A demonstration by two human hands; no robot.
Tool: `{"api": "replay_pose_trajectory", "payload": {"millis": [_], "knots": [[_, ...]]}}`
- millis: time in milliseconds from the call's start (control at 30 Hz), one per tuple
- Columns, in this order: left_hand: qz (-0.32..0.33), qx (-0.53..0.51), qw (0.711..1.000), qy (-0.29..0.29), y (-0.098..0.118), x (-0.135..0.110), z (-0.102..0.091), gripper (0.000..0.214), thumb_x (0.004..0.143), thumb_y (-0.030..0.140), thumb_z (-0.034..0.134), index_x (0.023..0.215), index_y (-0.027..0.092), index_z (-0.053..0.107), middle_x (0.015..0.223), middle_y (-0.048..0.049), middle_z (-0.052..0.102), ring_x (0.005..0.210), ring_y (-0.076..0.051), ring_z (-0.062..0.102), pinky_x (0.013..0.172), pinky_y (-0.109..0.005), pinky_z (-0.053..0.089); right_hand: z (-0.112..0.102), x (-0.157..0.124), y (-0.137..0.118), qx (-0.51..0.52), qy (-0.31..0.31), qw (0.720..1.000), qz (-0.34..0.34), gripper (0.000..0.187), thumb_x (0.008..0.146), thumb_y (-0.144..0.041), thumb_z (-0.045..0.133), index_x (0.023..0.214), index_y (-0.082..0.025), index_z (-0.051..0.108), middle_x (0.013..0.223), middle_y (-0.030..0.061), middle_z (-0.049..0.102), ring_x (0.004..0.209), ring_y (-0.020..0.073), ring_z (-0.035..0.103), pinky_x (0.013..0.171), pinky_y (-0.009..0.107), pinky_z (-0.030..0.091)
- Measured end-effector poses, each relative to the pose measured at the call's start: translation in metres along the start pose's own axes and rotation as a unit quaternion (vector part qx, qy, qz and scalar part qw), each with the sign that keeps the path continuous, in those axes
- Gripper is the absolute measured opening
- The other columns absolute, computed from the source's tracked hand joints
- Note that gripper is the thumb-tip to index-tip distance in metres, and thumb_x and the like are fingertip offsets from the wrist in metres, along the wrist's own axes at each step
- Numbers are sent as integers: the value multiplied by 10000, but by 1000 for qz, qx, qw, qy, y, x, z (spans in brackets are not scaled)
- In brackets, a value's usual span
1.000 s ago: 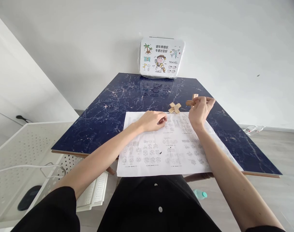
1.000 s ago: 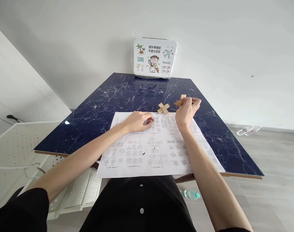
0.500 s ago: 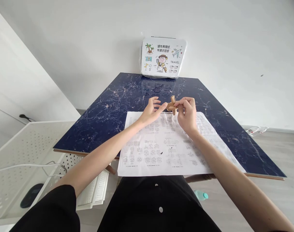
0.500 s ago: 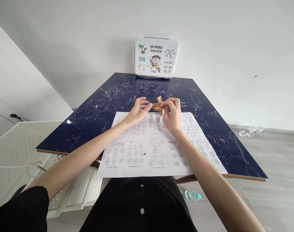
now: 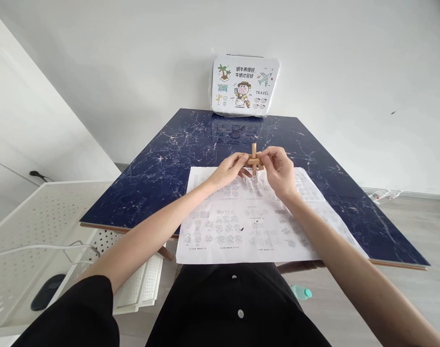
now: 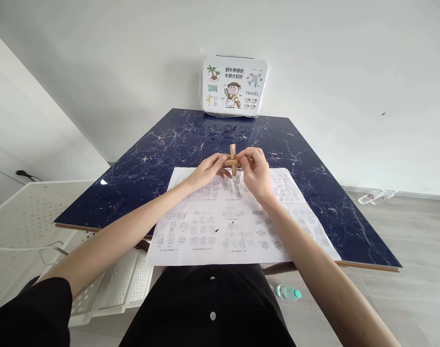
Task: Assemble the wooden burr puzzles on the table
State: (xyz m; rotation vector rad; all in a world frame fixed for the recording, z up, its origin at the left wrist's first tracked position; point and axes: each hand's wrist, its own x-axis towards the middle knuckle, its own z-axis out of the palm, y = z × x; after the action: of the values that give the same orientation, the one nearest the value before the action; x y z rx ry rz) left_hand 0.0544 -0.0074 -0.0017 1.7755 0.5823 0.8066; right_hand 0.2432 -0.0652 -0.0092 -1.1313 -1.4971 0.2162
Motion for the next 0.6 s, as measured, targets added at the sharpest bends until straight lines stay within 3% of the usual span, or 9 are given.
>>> {"api": "replay_pose_trajectory", "payload": {"millis": [167,300,400,500,600], "knots": [[28,29,998,43,-1,1,-7,284,1117,425,568,1175,151,613,1093,-130,808,792,-144,787,703,-274,615,2,0,0,79,-38,995,54,256,1021,-459,624,1186,-264,602,1026,56,698,966,225,740,833,408,624],[59,70,992,88,0,-1,-10,276,1077,438,640,1086,164,617,1108,-128,811,814,-150,787,737,-291,626,5,0,6,98,-44,991,82,309,1007,-540,662,1113,-253,620,973,50,729,821,198,720,762,401,611],[48,115,988,91,-1,-3,-13,303,1079,475,616,1124,175,617,1082,-122,814,867,-176,794,774,-312,624,7,0,11,103,-76,987,100,349,998,-589,680,1037,-248,620,875,34,719,708,175,681,685,386,585],[2,157,986,53,1,-3,-21,462,1057,550,617,1338,185,589,1153,-141,811,1023,-232,799,811,-328,610,8,-2,16,109,-100,983,106,360,991,-589,703,1013,-237,629,803,29,713,698,188,696,701,405,593],[-48,144,987,-60,6,-1,-32,724,941,589,757,1497,183,534,1336,-166,767,1158,-280,778,884,-355,612,8,-3,18,115,-120,980,112,380,989,-607,709,1013,-233,646,831,49,745,725,211,732,727,434,617]]}}
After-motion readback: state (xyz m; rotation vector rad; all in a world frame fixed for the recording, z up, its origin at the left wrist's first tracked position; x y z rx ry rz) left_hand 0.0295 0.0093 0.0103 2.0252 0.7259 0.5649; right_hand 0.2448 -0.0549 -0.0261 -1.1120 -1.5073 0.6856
